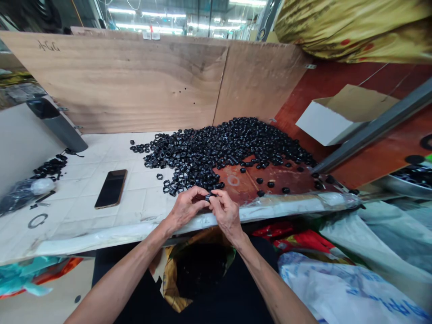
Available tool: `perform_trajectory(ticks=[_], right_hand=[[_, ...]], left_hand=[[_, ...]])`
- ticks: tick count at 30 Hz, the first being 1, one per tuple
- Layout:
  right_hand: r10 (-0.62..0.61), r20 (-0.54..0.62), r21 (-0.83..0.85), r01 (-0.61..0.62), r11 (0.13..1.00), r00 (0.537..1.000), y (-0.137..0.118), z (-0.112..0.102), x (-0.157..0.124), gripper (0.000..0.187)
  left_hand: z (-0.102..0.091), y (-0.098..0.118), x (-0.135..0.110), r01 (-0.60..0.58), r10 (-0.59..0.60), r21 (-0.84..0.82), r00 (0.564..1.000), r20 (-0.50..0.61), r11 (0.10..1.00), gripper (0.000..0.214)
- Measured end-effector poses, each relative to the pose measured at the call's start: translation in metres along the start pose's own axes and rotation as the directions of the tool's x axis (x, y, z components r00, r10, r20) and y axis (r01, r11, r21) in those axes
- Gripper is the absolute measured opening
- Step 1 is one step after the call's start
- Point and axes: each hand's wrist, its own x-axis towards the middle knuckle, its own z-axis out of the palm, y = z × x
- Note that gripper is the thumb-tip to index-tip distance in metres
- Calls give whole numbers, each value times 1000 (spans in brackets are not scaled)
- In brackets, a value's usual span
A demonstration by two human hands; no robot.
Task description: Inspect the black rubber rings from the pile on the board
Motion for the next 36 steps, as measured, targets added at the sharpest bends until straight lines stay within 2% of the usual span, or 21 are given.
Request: perform_trajectory(ticks=[5, 7, 9, 11, 13, 15, 18, 19, 21, 24, 27, 29, 31, 33, 36], right_hand=[[28, 120, 50, -34, 998, 992, -2, -6, 0, 21], [47, 111, 46, -52, 998, 993, -2, -7, 1, 20], [37, 74, -20, -36, 999, 997, -4, -6, 2, 22], [-10, 45, -128, 16, 992, 999, -6, -3, 4, 32], [-69, 51, -221, 78, 972, 996, -8, 0, 5, 42], [-94, 47, -253, 103, 962, 994, -8, 2, 4, 42], [-77, -5, -158, 75, 985, 997, -7, 0, 2, 22], [-81, -5, -117, 80, 990, 997, -6, -1, 2, 20], [-106, 25, -67, 108, 992, 994, -6, -4, 1, 22], [-96, 36, -106, 99, 989, 995, -5, -5, 3, 20], [-62, 35, -195, 67, 978, 997, -6, -3, 6, 38], [-48, 36, -236, 56, 970, 998, -6, -2, 8, 46], [-27, 13, -222, 29, 975, 1000, -6, -2, 8, 41], [-11, 1, -148, 11, 989, 1000, -5, -3, 6, 28], [-48, 52, -50, 51, 997, 997, -2, -7, 4, 23]], left_hand=[[1, 1, -1, 15, -15, -47, 1000, -1, 999, 20], [0, 1, -1, 1, -1, -23, 1000, 12, 1000, 19], [-1, 0, -1, -33, 33, 19, 999, 11, 999, 17], [-2, -1, -1, -62, 63, 57, 998, -9, 996, 17], [-2, -2, 0, -70, 72, 64, 997, -32, 996, 17], [-1, -2, 0, -57, 59, 44, 997, -44, 997, 16], [1, -2, 0, -21, 21, -3, 999, -40, 1000, 18], [1, -2, 0, -13, 12, -14, 999, -31, 1000, 20], [1, -3, 0, -16, 16, -8, 1000, -13, 1000, 21], [-1, -4, 0, -78, 80, 113, 997, -14, 991, 18], [-3, -5, 0, -131, 136, 228, 991, -6, 965, 16], [-3, -5, 1, -133, 136, 235, 991, 0, 963, 16], [-2, -5, 1, -116, 120, 209, 993, -4, 971, 15], [0, -5, 0, -100, 103, 164, 995, -6, 981, 16], [1, -5, 0, -91, 90, 105, 996, 10, 990, 17]])
